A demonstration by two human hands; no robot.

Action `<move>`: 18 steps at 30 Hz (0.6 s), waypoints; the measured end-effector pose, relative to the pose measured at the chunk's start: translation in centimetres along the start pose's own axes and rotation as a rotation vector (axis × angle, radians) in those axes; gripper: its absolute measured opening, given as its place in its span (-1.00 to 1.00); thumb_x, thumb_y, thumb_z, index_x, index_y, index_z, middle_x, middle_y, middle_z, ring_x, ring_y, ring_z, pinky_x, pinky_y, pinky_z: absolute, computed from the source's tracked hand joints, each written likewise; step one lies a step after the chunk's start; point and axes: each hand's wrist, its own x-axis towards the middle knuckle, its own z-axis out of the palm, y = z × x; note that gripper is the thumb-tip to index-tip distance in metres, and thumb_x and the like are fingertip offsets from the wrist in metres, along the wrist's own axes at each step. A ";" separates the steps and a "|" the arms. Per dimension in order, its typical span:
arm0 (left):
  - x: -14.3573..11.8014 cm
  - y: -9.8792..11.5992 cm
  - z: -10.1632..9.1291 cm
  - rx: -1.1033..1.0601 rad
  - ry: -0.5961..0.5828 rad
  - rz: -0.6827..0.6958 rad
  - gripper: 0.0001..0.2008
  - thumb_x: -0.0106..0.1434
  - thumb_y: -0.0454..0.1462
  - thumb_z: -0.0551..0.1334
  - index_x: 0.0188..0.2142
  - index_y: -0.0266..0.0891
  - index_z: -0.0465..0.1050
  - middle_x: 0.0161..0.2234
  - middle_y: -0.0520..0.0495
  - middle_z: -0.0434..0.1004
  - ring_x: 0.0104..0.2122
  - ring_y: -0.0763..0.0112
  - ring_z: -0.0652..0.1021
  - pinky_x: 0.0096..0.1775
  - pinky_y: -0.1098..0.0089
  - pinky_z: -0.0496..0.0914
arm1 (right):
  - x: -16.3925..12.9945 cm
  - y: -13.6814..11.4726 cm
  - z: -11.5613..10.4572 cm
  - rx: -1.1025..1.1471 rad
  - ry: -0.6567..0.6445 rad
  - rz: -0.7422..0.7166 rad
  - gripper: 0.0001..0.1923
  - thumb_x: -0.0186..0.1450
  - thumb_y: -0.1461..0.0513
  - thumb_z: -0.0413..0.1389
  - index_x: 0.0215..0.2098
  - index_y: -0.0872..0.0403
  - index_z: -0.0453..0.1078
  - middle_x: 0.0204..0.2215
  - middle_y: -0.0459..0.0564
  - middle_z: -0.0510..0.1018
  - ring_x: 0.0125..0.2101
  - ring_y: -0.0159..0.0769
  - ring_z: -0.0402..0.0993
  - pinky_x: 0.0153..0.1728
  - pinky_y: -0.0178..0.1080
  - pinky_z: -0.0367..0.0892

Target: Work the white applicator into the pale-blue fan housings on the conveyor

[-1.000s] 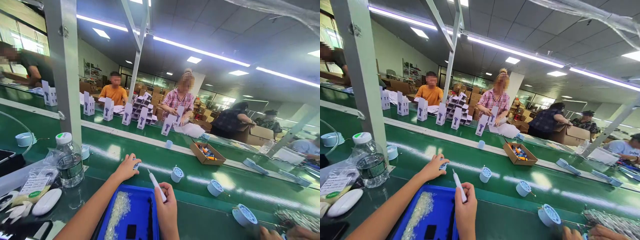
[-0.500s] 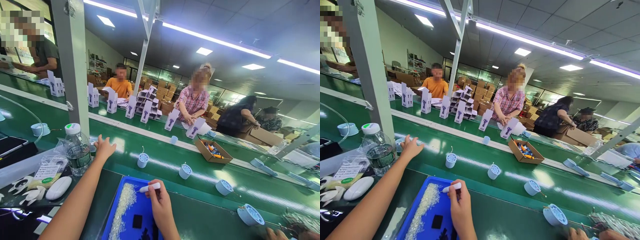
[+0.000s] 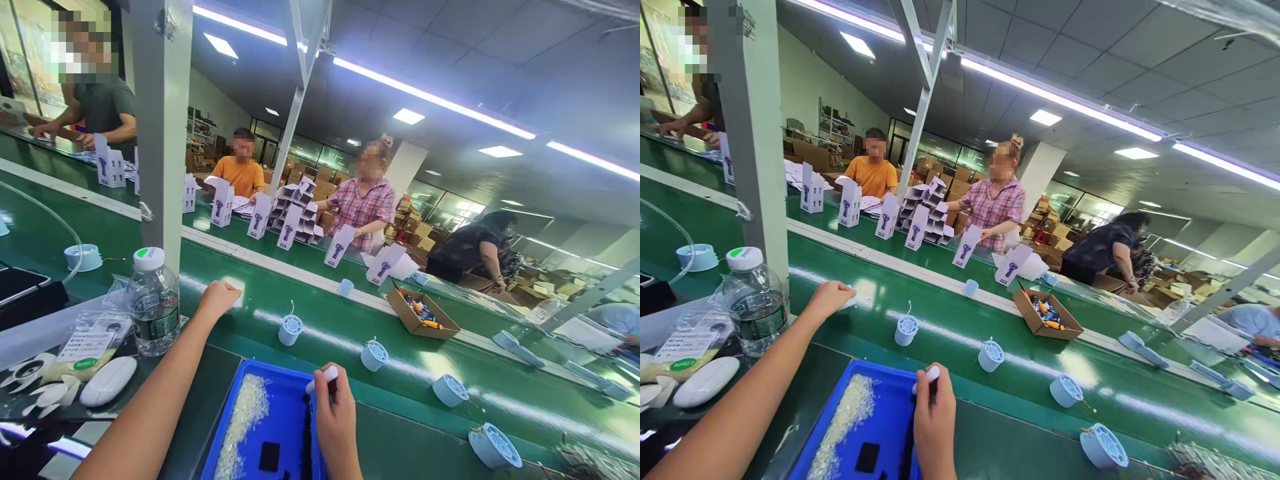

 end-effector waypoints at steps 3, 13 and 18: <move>-1.1 1.9 -0.1 -0.272 0.015 0.022 -0.71 -0.08 -0.13 0.23 -0.36 -0.19 0.29 -0.41 -0.04 0.45 -0.48 0.36 0.46 -0.49 0.42 0.29 | 0.2 0.6 -0.1 -0.002 0.034 -0.009 -0.76 0.34 0.08 -0.10 -0.41 0.03 0.17 -0.56 -0.18 0.23 -0.54 -0.38 0.15 -0.48 -0.35 0.17; -4.7 5.7 -2.8 -0.449 -0.174 0.265 -0.76 -0.13 -0.12 0.27 -0.57 -0.21 0.28 -0.43 0.02 0.30 -0.40 0.38 0.37 -0.39 0.41 0.24 | 0.4 0.7 0.0 -0.005 0.037 -0.001 -0.77 0.34 0.10 -0.09 -0.42 0.03 0.16 -0.57 -0.20 0.19 -0.55 -0.39 0.11 -0.50 -0.36 0.15; -5.5 6.4 -3.2 -0.687 -0.231 0.265 -0.68 -0.09 -0.05 0.29 -0.56 -0.23 0.29 -0.35 -0.02 0.33 -0.34 0.34 0.38 -0.29 0.35 0.28 | 0.0 -0.3 0.5 0.038 -0.145 -0.040 -0.76 0.34 0.11 -0.08 -0.45 0.03 0.17 -0.57 -0.18 0.25 -0.56 -0.39 0.19 -0.50 -0.37 0.19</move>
